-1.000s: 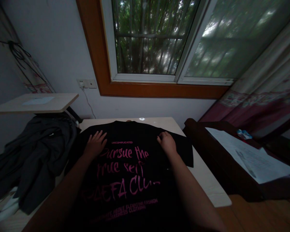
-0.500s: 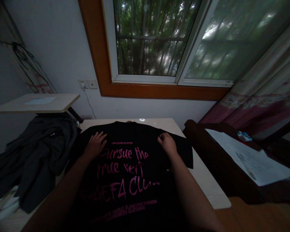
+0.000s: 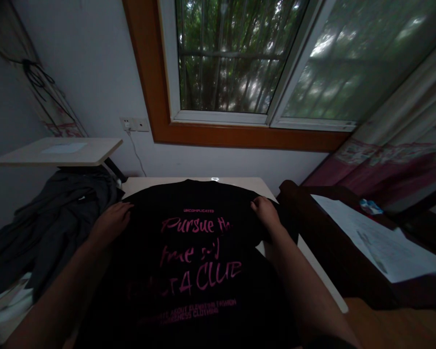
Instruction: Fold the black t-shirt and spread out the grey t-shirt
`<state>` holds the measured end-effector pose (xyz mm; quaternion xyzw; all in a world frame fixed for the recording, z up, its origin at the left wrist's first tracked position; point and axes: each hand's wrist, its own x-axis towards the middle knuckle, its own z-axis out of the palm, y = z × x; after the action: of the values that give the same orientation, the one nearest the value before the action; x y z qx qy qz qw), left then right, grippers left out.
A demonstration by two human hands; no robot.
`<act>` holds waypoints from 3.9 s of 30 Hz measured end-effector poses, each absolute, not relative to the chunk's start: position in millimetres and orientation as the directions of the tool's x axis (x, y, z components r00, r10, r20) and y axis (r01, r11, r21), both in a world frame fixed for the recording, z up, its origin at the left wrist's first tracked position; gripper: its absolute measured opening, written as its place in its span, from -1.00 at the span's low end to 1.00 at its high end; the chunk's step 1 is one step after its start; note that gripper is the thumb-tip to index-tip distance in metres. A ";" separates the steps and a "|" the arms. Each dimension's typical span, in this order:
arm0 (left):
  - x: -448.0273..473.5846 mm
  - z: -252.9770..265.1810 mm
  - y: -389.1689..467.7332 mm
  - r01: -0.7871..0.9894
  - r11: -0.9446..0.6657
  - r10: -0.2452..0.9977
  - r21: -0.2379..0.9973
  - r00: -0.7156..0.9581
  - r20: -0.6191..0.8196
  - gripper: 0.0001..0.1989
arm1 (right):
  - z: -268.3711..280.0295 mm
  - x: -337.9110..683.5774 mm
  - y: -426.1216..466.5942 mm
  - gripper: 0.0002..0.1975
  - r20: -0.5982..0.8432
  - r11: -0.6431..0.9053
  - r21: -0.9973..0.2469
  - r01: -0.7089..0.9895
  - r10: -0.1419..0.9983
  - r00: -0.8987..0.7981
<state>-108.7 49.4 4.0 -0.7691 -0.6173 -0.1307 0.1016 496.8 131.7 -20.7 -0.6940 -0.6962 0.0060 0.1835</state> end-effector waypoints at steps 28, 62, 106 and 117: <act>-119.7 84.6 75.5 0.991 -0.088 0.927 0.101 0.044 0.372 -0.61 | 4.5 434.2 105.8 -0.63 0.217 0.127 -0.034 0.991 0.969 -0.116; -120.3 92.0 74.4 0.998 -0.039 0.834 0.042 0.010 0.551 -0.54 | -22.2 457.4 84.4 -0.61 0.309 0.129 -0.131 0.983 0.947 -0.083; -117.1 -37.7 140.8 0.996 -0.070 0.920 0.047 0.046 0.388 -0.46 | -26.3 433.4 161.5 -0.43 0.236 0.146 -0.084 0.986 0.964 -0.123; -113.5 -40.6 156.7 0.996 -0.040 0.920 0.080 0.006 0.393 -0.45 | -24.3 438.7 196.6 -0.38 0.139 0.125 -0.108 0.986 0.984 -0.110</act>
<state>-113.5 156.7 -40.6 -0.7004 -0.6838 -0.1722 0.1108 438.7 196.6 -24.3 -0.6614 -0.7448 -0.0057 0.0883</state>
